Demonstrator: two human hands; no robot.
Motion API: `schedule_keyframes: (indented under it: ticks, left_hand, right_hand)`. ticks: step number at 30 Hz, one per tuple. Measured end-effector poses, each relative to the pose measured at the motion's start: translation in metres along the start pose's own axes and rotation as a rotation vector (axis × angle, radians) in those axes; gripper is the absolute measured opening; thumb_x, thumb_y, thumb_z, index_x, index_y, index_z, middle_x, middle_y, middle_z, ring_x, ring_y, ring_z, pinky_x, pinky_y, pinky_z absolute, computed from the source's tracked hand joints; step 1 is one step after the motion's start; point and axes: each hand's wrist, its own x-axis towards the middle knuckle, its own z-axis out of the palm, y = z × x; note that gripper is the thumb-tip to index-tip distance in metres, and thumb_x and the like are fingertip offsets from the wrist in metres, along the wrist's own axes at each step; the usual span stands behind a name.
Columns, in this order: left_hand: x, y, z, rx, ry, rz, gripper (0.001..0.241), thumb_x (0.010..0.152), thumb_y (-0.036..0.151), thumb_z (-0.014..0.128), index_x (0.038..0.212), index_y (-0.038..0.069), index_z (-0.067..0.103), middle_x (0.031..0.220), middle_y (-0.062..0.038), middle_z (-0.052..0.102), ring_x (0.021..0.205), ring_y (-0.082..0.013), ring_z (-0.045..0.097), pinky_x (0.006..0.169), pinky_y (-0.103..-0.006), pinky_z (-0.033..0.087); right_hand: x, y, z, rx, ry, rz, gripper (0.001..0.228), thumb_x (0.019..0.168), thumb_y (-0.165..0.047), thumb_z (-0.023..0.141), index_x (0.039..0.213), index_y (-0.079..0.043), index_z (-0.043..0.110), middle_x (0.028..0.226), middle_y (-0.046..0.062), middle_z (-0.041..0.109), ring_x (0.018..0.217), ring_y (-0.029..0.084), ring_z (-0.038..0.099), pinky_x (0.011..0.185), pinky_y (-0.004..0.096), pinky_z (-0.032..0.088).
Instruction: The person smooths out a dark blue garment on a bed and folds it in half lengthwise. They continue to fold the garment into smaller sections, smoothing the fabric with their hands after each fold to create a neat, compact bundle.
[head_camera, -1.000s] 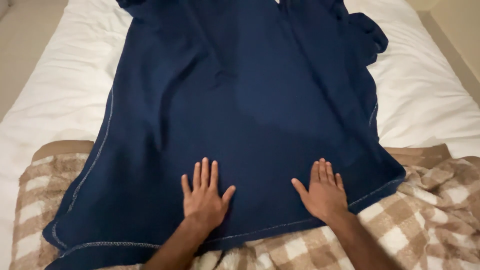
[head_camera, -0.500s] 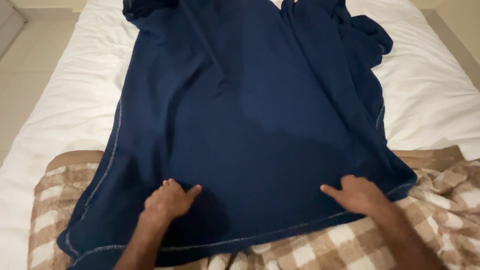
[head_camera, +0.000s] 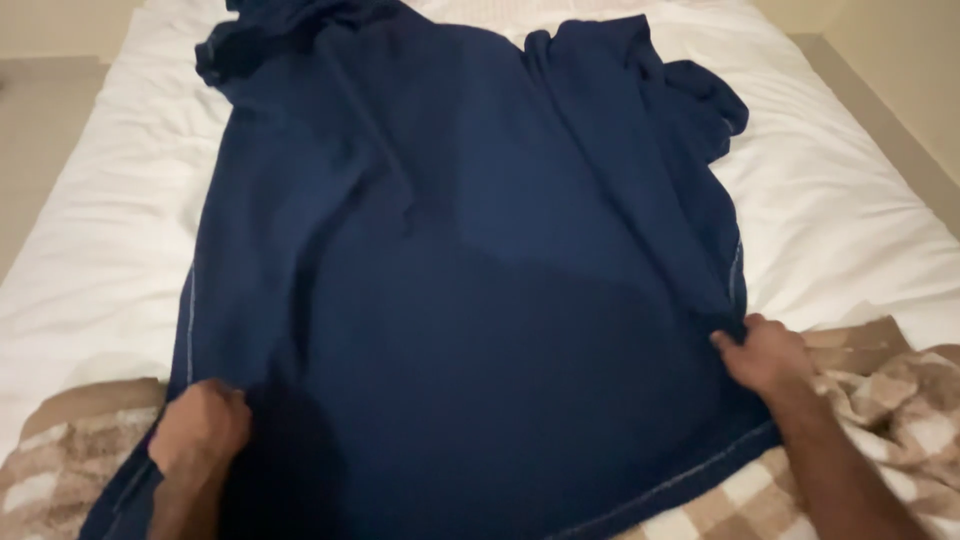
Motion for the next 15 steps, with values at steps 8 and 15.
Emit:
schedule_keyframes:
  ticks: [8,15]
  left_hand:
    - [0.007,0.01,0.026,0.077,0.143,0.04,0.077,0.088,0.066,0.064,0.136,0.006,0.057,0.139,-0.023,0.059,0.13,-0.0431,0.056,0.102,-0.0591,0.049]
    - [-0.033,0.023,0.0,0.075,-0.021,0.187,0.058,0.094,0.059,0.062,0.129,0.013,0.065,0.142,-0.018,0.059,0.135,-0.0392,0.056,0.107,-0.056,0.05]
  right_hand:
    - [0.012,0.043,0.029,0.701,0.225,0.097,0.053,0.105,-0.046,0.058,0.126,0.002,0.067,0.118,0.029,0.068,0.107,0.045,0.065,0.091,0.055,0.052]
    - [0.009,0.032,0.018,1.438,-0.132,0.35,0.056,0.107,-0.049,0.051,0.136,-0.002,0.059,0.133,0.014,0.064,0.12,0.027,0.058,0.107,0.039,0.044]
